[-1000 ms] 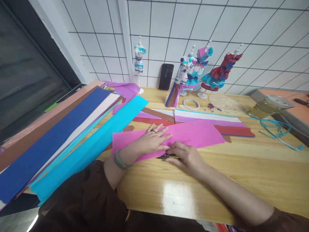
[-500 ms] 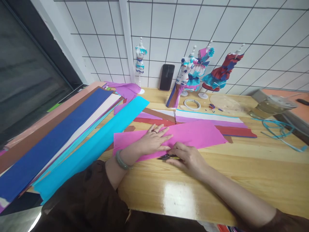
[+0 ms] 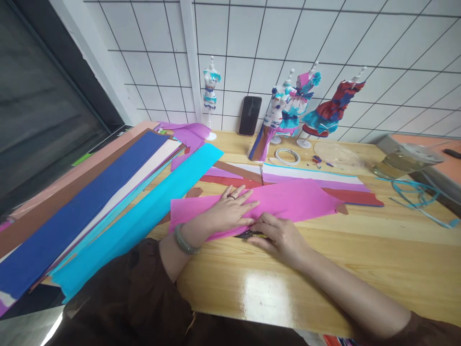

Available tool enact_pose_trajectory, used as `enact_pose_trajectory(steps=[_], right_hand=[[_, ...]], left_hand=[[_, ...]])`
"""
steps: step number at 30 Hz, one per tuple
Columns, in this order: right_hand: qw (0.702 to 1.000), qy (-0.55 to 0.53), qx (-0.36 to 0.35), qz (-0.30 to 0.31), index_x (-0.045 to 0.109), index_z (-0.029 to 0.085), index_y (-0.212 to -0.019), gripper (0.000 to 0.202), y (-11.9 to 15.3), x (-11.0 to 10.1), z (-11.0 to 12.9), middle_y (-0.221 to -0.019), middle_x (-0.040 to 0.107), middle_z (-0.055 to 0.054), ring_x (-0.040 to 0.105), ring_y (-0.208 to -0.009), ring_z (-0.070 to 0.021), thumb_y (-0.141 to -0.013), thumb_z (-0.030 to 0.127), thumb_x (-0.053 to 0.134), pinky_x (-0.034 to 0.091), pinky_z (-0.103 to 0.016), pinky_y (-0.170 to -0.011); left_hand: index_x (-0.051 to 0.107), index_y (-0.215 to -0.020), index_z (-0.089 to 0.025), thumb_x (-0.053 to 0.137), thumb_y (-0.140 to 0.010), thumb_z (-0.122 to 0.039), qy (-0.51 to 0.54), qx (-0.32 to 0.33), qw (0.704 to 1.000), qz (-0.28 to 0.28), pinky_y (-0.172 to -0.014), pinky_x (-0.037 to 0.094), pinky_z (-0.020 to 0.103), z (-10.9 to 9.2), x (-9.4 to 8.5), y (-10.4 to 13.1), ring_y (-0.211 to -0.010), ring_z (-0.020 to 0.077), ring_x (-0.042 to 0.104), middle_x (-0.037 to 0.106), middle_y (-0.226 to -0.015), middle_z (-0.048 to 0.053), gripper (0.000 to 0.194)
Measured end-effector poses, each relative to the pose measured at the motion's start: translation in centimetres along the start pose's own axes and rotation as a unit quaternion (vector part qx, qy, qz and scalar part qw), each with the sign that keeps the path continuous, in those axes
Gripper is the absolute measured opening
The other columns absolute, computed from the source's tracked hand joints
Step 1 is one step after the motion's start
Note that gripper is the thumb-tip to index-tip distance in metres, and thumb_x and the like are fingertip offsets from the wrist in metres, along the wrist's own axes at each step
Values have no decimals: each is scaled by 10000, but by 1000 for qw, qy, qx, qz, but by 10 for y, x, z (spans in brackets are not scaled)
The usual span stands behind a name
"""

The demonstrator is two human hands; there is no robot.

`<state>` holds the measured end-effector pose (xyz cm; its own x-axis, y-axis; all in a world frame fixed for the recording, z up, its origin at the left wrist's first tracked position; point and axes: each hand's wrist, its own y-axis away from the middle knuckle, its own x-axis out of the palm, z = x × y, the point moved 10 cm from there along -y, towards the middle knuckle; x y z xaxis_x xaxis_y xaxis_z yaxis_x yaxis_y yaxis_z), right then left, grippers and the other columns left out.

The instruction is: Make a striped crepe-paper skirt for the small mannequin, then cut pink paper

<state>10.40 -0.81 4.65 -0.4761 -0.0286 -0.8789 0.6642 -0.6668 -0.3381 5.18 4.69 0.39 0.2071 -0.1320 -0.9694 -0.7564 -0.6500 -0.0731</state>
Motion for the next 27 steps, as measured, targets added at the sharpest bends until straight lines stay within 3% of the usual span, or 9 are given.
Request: enact_pose_trajectory(steps=[9, 17, 23, 27], right_hand=[[1000, -9, -1, -7, 652, 155, -897, 310, 0, -1, 1, -778, 604, -70, 604, -665, -141, -886, 412, 479, 444, -247, -592], [999, -21, 10, 42, 647, 169, -970, 330, 0, -2, -3, -812, 597, -71, 597, -670, -143, -868, 444, 495, 450, -257, -616], [987, -75, 61, 127, 650, 206, -898, 324, 9, -13, -26, -791, 610, -38, 591, -676, -148, -760, 498, 619, 437, -240, -572], [976, -138, 124, 117, 625, 198, -888, 374, 16, -24, -49, -832, 649, -43, 615, -740, -178, -671, 493, 701, 469, -256, -602]], left_hand=[[311, -1377, -282, 266, -881, -584, 5, 0, 1000, 6, -1092, 28, 480, 1, 1, 0, -1381, 269, 82, 222, -1491, 49, 583], [316, -1376, -274, 252, -875, -599, 3, -1, 1000, 1, -1093, 28, 481, 0, -1, 1, -1381, 274, 75, 228, -1488, 55, 601], [312, -1377, -282, 253, -844, -648, 11, -7, 1000, -2, -1095, 40, 479, 3, 1, 0, -1381, 263, 95, 226, -1489, 52, 650], [319, -1375, -269, 257, -842, -650, 14, -5, 1000, -4, -1096, 53, 476, 1, -3, -1, -1383, 259, 87, 246, -1481, 64, 658]])
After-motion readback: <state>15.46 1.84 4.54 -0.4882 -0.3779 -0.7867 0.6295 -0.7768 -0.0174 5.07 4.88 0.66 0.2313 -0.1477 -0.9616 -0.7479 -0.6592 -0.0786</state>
